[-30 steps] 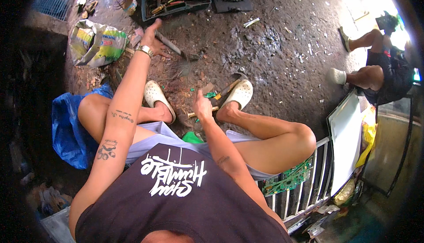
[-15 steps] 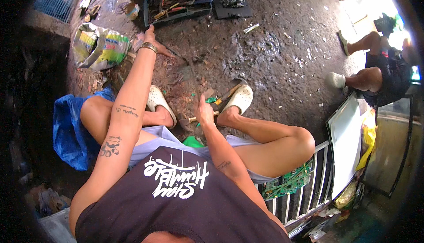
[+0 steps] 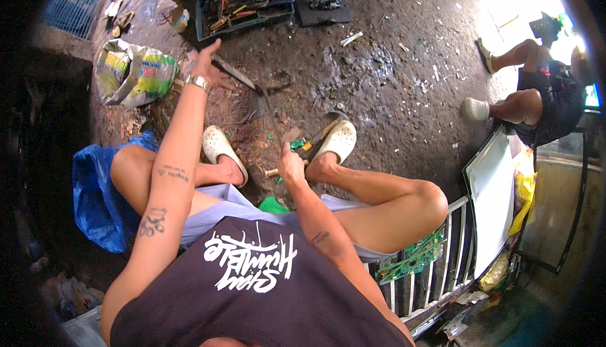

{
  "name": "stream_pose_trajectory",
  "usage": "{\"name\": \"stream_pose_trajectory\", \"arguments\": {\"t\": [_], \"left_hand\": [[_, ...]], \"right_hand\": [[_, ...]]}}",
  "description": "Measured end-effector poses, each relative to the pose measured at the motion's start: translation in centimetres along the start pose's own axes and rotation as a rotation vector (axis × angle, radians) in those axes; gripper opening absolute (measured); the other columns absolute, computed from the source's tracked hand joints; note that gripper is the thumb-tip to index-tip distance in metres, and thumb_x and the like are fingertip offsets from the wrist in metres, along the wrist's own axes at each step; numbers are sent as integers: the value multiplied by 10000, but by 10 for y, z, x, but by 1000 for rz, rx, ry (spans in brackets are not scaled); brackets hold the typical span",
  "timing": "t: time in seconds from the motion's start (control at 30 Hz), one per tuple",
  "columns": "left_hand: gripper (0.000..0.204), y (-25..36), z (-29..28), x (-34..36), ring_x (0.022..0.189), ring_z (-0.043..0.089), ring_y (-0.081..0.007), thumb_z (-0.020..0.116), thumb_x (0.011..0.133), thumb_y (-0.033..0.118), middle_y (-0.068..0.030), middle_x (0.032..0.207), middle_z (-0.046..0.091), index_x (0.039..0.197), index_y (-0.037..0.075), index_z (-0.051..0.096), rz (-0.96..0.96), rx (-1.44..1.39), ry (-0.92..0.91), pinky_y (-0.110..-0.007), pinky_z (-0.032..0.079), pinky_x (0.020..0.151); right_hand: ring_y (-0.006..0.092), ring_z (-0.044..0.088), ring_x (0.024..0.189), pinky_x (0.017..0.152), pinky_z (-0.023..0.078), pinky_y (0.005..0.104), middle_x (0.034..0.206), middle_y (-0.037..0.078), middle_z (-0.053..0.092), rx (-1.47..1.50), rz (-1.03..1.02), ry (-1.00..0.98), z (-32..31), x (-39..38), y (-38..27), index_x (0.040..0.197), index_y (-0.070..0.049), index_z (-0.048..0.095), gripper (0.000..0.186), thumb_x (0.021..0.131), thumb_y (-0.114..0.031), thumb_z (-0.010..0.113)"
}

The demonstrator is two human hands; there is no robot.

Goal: The person sits on the floor and uses a metal file to sharpen a long blade, repeatedly filing its edge. They pause to inspect the blade and handle small metal pieces, placing them into a nearby bag.

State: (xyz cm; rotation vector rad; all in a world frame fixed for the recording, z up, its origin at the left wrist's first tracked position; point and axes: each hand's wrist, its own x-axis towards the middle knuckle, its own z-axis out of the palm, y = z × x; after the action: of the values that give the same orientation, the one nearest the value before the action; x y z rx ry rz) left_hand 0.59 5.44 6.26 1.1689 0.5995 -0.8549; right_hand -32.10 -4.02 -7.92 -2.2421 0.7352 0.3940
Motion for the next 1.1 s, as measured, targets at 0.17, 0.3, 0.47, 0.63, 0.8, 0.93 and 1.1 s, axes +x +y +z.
{"name": "stream_pose_trajectory", "arguments": {"t": [0.17, 0.3, 0.47, 0.63, 0.8, 0.93, 1.1], "left_hand": [[1093, -21, -20, -7, 1477, 74, -534, 706, 818, 604, -240, 1651, -36, 1609, 199, 69, 67, 307, 20, -787, 212, 1042], [948, -32, -43, -20, 1475, 175, -481, 689, 887, 520, -224, 1645, 88, 1569, 61, 217, 122, 519, 9, -719, 428, 954], [796, -41, -54, -43, 1303, 467, -424, 784, 830, 373, -187, 1500, 381, 1459, 138, 357, 165, 385, 37, -731, 402, 913], [350, -54, -63, -28, 961, 643, -337, 679, 796, 97, -160, 1119, 616, 1140, 40, 639, 422, 544, 318, -565, 561, 742], [407, -75, -75, -4, 883, 650, -299, 645, 787, -16, -151, 1072, 598, 1191, -22, 605, 449, 460, 367, -469, 638, 606], [254, -88, -78, -4, 680, 633, -250, 615, 733, 14, -144, 883, 643, 967, -81, 644, 556, 355, 499, -404, 537, 552], [211, -114, -87, -4, 708, 659, -237, 597, 736, 21, -118, 844, 696, 903, -52, 704, 595, 381, 643, -377, 512, 669]], "right_hand": [[529, 631, 827, 685, 475, 614, 816, 323, 646, 124, -31, 90, -11, 7, 1, 1094, -42, 492, 271, 1004, -297, 510], [510, 626, 700, 596, 464, 602, 739, 297, 635, 326, -182, 282, -34, 10, -22, 1137, -84, 458, 210, 998, -230, 518], [510, 620, 692, 595, 449, 622, 729, 303, 619, 333, -248, 430, -48, -5, -31, 1186, -88, 463, 275, 953, -194, 565], [477, 621, 631, 549, 442, 589, 638, 257, 603, 330, -203, 318, -29, -16, -24, 1067, -101, 467, 166, 970, -208, 551], [489, 641, 737, 615, 478, 581, 764, 292, 642, 271, -239, 391, 6, 3, -15, 1092, -54, 473, 218, 993, -236, 539], [524, 640, 871, 785, 486, 621, 870, 317, 663, 48, 77, -25, 10, 15, -5, 1256, -93, 477, 353, 1023, -358, 456], [512, 632, 752, 630, 486, 586, 799, 304, 650, 239, -164, 328, 3, 28, -15, 1221, -69, 496, 305, 1018, -295, 511]]}}
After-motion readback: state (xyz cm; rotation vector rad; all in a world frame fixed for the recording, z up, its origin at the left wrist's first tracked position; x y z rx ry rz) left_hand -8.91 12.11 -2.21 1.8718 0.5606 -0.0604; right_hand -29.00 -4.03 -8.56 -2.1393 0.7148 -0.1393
